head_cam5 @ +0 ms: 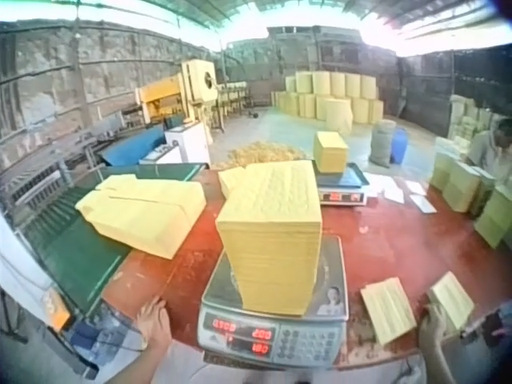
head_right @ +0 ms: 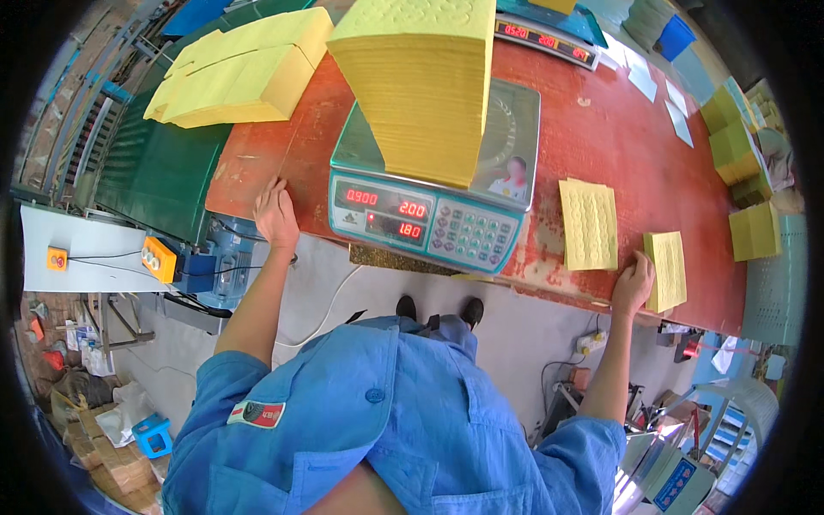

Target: The recorder is weighing stacks of yellow paper products on a digital scale and organizing them in a paper mill or processing facility.

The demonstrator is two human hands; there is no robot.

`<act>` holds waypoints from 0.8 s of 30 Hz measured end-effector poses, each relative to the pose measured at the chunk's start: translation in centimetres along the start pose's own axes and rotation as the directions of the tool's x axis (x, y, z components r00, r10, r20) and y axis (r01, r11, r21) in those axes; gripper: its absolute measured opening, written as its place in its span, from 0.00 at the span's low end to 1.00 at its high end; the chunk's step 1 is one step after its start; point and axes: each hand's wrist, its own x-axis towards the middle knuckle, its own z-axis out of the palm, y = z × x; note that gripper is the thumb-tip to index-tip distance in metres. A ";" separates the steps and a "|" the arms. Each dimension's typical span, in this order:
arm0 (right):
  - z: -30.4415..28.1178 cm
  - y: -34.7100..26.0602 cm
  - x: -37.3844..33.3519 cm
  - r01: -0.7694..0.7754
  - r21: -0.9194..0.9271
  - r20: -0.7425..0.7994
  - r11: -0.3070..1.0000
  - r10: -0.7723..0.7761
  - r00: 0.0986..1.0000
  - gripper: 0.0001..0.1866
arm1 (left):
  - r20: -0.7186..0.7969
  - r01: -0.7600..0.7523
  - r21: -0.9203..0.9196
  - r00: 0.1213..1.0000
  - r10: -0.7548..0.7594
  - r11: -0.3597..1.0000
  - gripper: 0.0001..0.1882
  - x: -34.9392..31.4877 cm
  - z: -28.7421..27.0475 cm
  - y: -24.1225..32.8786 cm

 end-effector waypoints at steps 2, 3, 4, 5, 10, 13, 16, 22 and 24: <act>-0.3 0.3 -0.1 0.000 0.023 -0.008 1.000 0.000 1.000 0.15 | 0.012 0.007 0.001 1.000 -0.007 1.000 0.17 -0.4 0.0 0.2; -0.4 0.4 -0.3 0.001 0.026 -0.001 1.000 -0.001 1.000 0.15 | 0.010 0.015 0.000 1.000 -0.015 1.000 0.17 -0.6 -0.1 0.2; -0.5 0.5 -0.5 -0.014 0.027 0.013 1.000 0.014 1.000 0.15 | 0.013 0.016 0.006 1.000 -0.016 1.000 0.17 -0.8 -0.3 0.2; -0.5 0.4 -0.4 -0.028 0.030 0.022 0.999 0.027 0.999 0.15 | 0.018 0.018 0.006 1.000 -0.018 1.000 0.17 -0.8 -0.3 0.2; -0.7 0.5 -0.6 -0.015 0.040 0.004 0.999 0.015 1.000 0.15 | 0.033 0.027 0.013 0.999 -0.027 1.000 0.18 -0.7 -0.9 0.5; -0.5 0.2 -0.3 -0.029 0.042 -0.010 0.999 0.029 1.000 0.15 | 0.042 0.034 0.007 0.999 -0.034 0.999 0.17 -0.7 -0.7 0.4; -0.4 0.1 -0.2 -0.017 0.054 -0.031 0.998 0.018 0.999 0.15 | 0.053 0.047 0.005 0.997 -0.047 0.999 0.17 -0.5 -0.7 0.3; -0.3 -0.2 0.1 0.013 0.065 -0.051 0.998 -0.010 0.999 0.14 | 0.070 0.033 0.021 0.997 -0.034 0.999 0.16 0.2 -0.5 0.5; -0.3 -0.3 0.0 0.011 0.083 -0.054 0.996 -0.007 0.998 0.14 | 0.089 0.029 0.036 0.995 -0.032 0.999 0.16 0.0 -0.8 0.5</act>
